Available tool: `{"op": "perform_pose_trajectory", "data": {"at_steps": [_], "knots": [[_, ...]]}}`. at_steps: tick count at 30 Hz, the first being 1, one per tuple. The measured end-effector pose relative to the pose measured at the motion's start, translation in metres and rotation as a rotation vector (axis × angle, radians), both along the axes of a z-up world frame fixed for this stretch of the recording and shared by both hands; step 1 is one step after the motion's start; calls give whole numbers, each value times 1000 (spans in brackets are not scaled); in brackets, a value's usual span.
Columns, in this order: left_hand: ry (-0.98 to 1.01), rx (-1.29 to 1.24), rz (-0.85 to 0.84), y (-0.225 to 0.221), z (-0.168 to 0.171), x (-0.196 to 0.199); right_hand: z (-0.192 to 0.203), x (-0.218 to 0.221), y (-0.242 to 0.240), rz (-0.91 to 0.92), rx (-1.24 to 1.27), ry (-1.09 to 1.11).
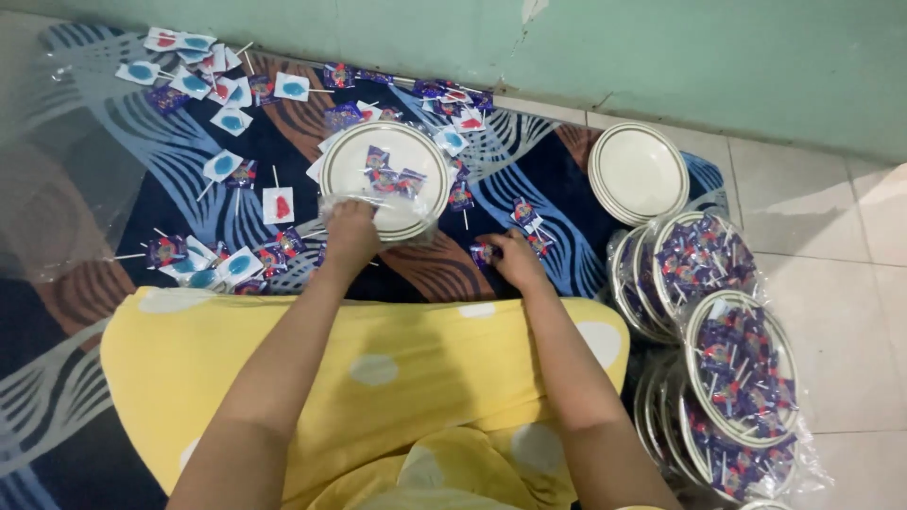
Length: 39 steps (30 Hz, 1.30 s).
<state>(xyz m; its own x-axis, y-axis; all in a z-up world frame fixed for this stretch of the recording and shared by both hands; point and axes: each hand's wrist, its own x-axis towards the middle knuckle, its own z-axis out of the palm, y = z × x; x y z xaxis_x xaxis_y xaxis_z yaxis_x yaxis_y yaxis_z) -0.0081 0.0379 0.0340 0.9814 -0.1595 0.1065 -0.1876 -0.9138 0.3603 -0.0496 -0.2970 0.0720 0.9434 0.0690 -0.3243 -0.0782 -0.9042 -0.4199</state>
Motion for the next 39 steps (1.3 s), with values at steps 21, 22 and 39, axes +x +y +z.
{"op": "perform_pose_trajectory", "data": {"at_steps": [21, 22, 39], "knots": [[423, 319, 13, -13, 1, 25, -55, 9, -24, -227, 24, -71], [422, 317, 16, -25, 61, 23, -40, 6, -19, -224, 22, -73], [236, -49, -52, 171, 64, -5, -31, 13, 148, 91, 62, -276]]}}
